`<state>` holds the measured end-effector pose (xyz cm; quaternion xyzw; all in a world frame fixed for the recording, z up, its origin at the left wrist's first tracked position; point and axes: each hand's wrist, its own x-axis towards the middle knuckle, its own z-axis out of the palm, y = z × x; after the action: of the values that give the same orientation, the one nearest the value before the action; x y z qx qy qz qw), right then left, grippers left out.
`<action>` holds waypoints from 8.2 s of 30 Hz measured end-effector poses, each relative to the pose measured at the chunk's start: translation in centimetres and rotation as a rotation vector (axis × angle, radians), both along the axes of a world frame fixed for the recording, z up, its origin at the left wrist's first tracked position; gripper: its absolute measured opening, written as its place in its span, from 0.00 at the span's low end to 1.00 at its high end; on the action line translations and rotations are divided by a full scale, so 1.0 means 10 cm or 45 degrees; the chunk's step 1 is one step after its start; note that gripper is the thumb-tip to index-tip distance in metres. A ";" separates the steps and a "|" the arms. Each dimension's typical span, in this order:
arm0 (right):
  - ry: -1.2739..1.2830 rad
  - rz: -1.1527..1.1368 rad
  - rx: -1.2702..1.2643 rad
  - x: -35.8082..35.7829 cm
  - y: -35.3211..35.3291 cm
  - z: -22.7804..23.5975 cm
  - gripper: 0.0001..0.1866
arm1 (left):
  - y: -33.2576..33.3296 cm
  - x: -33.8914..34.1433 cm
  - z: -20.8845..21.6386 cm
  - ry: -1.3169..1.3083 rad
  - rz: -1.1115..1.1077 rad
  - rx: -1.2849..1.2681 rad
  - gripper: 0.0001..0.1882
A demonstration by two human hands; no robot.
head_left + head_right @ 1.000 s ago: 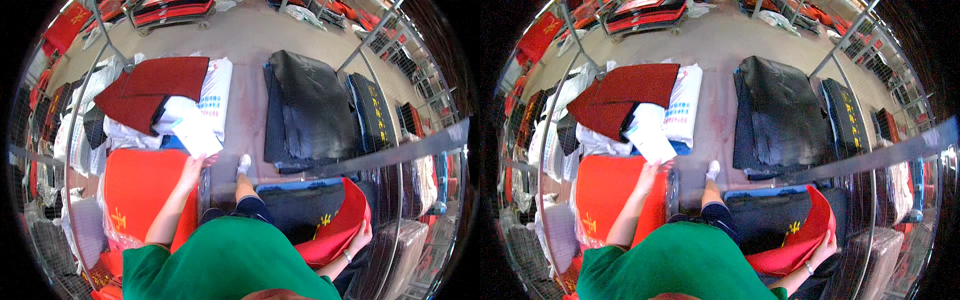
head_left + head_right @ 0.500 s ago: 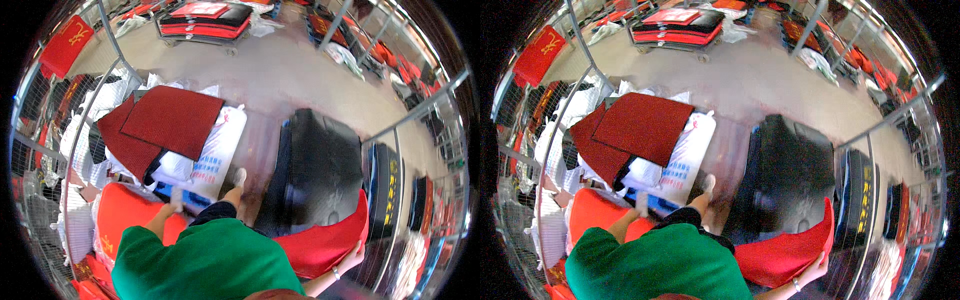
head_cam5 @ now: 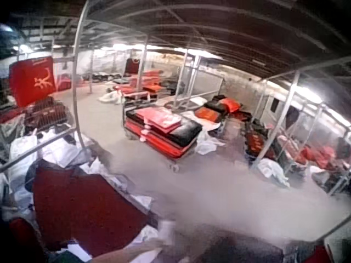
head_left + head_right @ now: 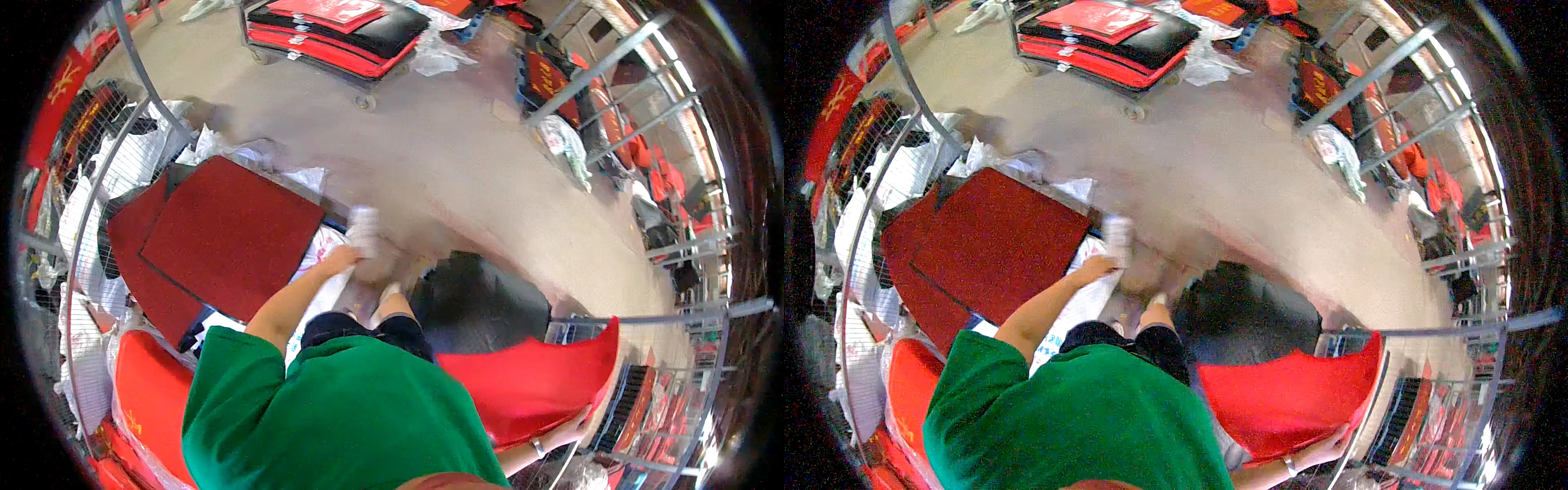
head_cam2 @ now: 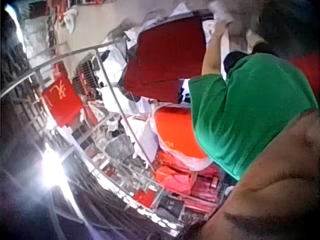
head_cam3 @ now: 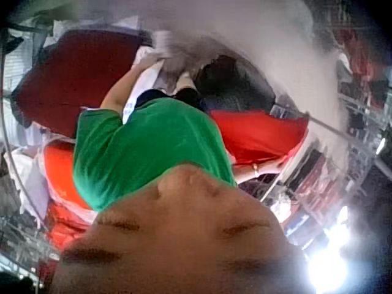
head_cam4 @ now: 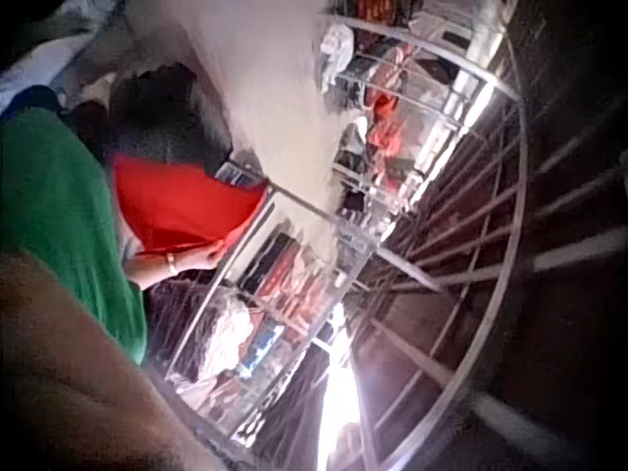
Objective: The person picks up floor mats from various stacks and pallets, checks them against papers, and then places them onto different stacks before pushing a cart.
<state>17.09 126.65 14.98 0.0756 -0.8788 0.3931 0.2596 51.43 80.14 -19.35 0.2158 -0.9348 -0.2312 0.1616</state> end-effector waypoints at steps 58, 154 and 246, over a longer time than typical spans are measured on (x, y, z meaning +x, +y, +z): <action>-1.202 1.040 0.260 1.19 -16.67 -3.60 0.29 | -10.52 2.08 1.69 1.023 2.025 1.570 0.20; -0.850 -0.111 0.156 7.87 -21.64 -2.68 0.06 | -20.75 6.69 1.26 -0.507 0.319 1.253 0.13; -0.311 -1.314 0.669 -2.14 -14.06 -1.97 0.11 | -12.60 -8.53 1.49 -0.040 -1.180 -0.323 0.11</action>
<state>-4.32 -13.96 -4.77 -0.3456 -0.8934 -0.0088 0.2869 -33.83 -45.87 -4.48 -0.2416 -0.9557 -0.1595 0.0524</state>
